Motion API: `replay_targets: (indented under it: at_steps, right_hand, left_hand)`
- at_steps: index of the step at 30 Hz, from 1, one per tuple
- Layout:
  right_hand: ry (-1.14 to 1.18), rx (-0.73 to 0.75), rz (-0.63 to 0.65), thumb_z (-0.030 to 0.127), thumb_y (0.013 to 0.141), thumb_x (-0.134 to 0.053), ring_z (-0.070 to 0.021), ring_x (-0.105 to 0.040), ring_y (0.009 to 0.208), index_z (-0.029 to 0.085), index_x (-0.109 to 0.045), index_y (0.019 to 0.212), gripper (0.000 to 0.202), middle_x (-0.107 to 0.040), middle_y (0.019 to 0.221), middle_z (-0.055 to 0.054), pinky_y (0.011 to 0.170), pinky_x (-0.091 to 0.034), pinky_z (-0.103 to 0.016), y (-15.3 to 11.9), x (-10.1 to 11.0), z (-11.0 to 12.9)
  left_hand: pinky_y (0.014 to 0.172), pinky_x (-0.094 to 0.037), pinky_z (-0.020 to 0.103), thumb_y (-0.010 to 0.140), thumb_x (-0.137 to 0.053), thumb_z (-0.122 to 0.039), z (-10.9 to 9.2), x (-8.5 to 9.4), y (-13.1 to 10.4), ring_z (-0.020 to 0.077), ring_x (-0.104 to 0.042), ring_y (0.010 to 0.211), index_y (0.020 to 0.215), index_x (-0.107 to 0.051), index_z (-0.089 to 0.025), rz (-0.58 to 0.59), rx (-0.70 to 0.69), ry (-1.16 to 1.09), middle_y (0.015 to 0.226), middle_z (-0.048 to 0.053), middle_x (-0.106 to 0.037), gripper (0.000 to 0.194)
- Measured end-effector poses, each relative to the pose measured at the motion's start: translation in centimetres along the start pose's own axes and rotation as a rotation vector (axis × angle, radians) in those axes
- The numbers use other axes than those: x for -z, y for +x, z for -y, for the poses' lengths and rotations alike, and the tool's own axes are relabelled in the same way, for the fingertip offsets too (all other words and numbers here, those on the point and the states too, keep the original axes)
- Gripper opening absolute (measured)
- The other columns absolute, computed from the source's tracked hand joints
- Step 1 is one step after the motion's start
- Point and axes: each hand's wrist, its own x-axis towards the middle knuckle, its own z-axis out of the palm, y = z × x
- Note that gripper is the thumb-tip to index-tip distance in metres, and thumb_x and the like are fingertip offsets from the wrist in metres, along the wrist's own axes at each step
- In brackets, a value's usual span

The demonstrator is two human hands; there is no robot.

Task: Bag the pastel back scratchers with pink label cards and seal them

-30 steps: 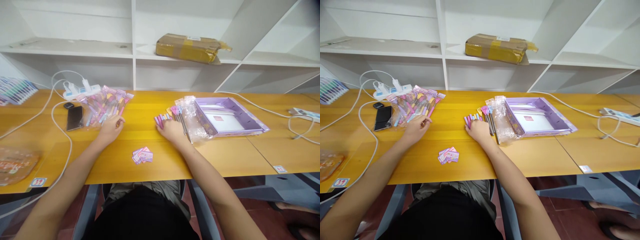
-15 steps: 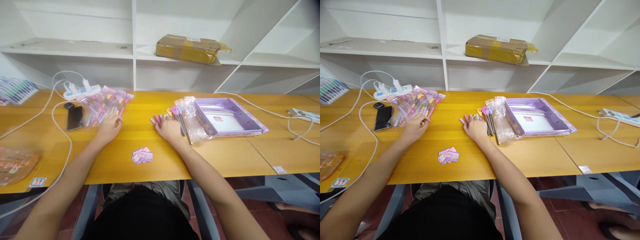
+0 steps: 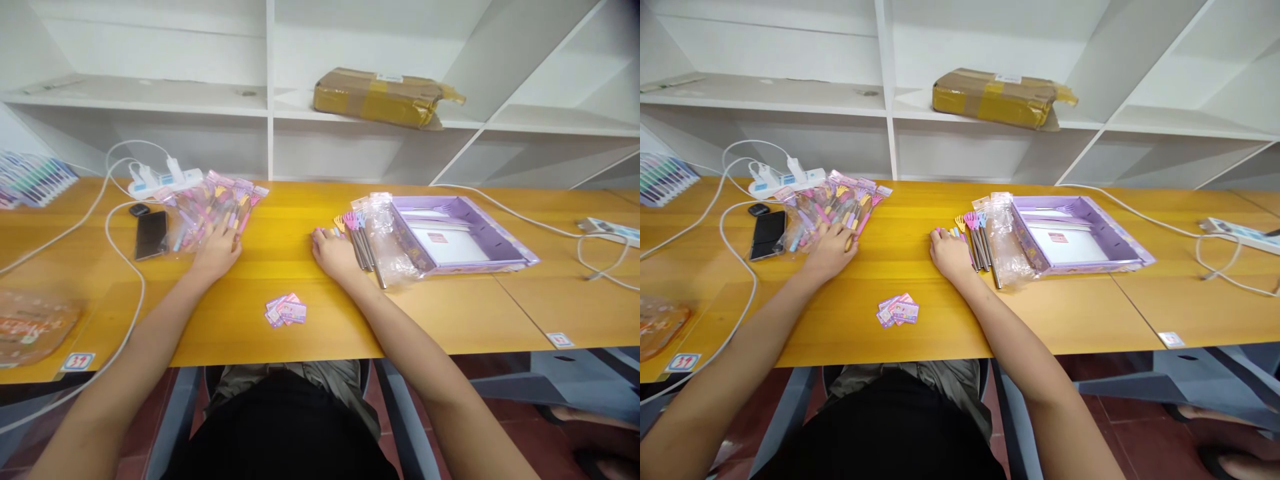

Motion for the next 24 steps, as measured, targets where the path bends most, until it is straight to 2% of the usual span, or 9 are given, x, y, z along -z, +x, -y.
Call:
replay_targets:
  at_steps: [3, 5, 9, 11, 12, 15, 17, 20, 24]
  right_hand:
    - [0.022, 0.004, -0.02, 0.032, 0.112, -0.038, -0.0319, -0.069, 0.113, 0.015, -0.058, 0.147, 0.044, -0.071, 0.136, -0.02, 0.1, -0.044, -0.041, -0.2, 0.2, 0.0]
    - [0.039, 0.013, -0.027, 0.034, 0.111, -0.039, -0.0317, -0.069, 0.113, 0.015, -0.059, 0.145, 0.044, -0.071, 0.136, -0.019, 0.101, -0.044, -0.04, -0.3, 0.4, 0.1]
    - [0.063, 0.015, -0.029, 0.035, 0.112, -0.039, -0.0315, -0.07, 0.114, 0.015, -0.059, 0.145, 0.044, -0.071, 0.139, -0.019, 0.099, -0.045, -0.039, -0.5, 0.7, 0.2]
    - [0.077, 0.02, -0.027, 0.034, 0.112, -0.039, -0.0316, -0.069, 0.117, 0.015, -0.059, 0.145, 0.044, -0.069, 0.142, -0.019, 0.099, -0.045, -0.039, -0.5, 0.6, 0.2]
    - [0.085, 0.024, -0.028, 0.034, 0.112, -0.039, -0.0315, -0.069, 0.119, 0.015, -0.06, 0.145, 0.043, -0.069, 0.144, -0.019, 0.099, -0.045, -0.038, -0.5, 0.5, 0.2]
    - [0.107, 0.036, -0.037, 0.033, 0.111, -0.04, -0.0305, -0.068, 0.122, 0.015, -0.061, 0.142, 0.042, -0.067, 0.148, -0.018, 0.096, -0.048, -0.037, -0.5, 0.2, 0.1]
    - [0.114, 0.038, -0.041, 0.033, 0.111, -0.04, -0.0301, -0.068, 0.122, 0.016, -0.063, 0.14, 0.04, -0.067, 0.148, -0.016, 0.094, -0.049, -0.036, -0.4, 0.1, 0.1]
    - [0.121, 0.039, -0.05, 0.033, 0.111, -0.042, -0.0303, -0.069, 0.122, 0.016, -0.064, 0.137, 0.039, -0.068, 0.149, -0.015, 0.093, -0.051, -0.037, -0.4, 0.0, 0.1]
    - [0.129, 0.042, -0.059, 0.033, 0.111, -0.042, -0.0308, -0.069, 0.124, 0.016, -0.065, 0.138, 0.039, -0.068, 0.149, -0.016, 0.095, -0.051, -0.038, -0.5, 0.0, 0.1]
  left_hand:
    - [0.114, -0.037, 0.066, 0.093, -0.063, -0.03, -0.5, -0.1, -0.2, 0.0488, -0.045, 0.138, 0.12, -0.073, -0.02, 0.052, 0.028, 0.086, 0.138, 0.02, -0.065, 0.03]
    - [0.11, -0.037, 0.068, 0.093, -0.064, -0.03, -0.9, 0.0, -0.4, 0.0509, -0.044, 0.137, 0.116, -0.073, -0.019, 0.089, 0.034, 0.099, 0.138, 0.022, -0.065, 0.027]
    - [0.108, -0.038, 0.064, 0.097, -0.06, -0.028, -1.5, 0.2, -0.7, 0.0455, -0.053, 0.127, 0.097, -0.073, -0.02, 0.173, -0.031, 0.063, 0.116, 0.017, -0.072, 0.015]
    - [0.109, -0.039, 0.06, 0.1, -0.054, -0.027, -1.6, 0.1, -0.6, 0.0424, -0.055, 0.126, 0.096, -0.073, -0.021, 0.154, -0.073, 0.072, 0.111, 0.016, -0.073, 0.02]
    - [0.109, -0.04, 0.058, 0.102, -0.052, -0.027, -1.6, 0.1, -0.5, 0.0418, -0.055, 0.128, 0.101, -0.073, -0.021, 0.12, -0.084, 0.086, 0.115, 0.017, -0.072, 0.022]
    - [0.109, -0.04, 0.059, 0.101, -0.055, -0.032, -1.6, -0.3, 0.0, 0.0456, -0.05, 0.135, 0.13, -0.07, -0.018, 0.022, -0.04, 0.158, 0.144, 0.022, -0.063, 0.035]
    - [0.109, -0.039, 0.063, 0.1, -0.058, -0.033, -1.6, -0.5, 0.4, 0.0488, -0.048, 0.136, 0.142, -0.065, -0.015, 0.023, 0.027, 0.214, 0.155, 0.024, -0.056, 0.046]
    - [0.11, -0.036, 0.063, 0.098, -0.055, -0.027, -1.4, -0.7, 0.7, 0.0497, -0.046, 0.138, 0.139, -0.068, -0.012, 0.041, 0.092, 0.274, 0.154, 0.025, -0.057, 0.046]
    - [0.107, -0.036, 0.062, 0.097, -0.054, -0.025, -1.2, -0.6, 0.5, 0.0502, -0.046, 0.137, 0.13, -0.074, -0.01, 0.016, 0.09, 0.319, 0.143, 0.025, -0.063, 0.042]
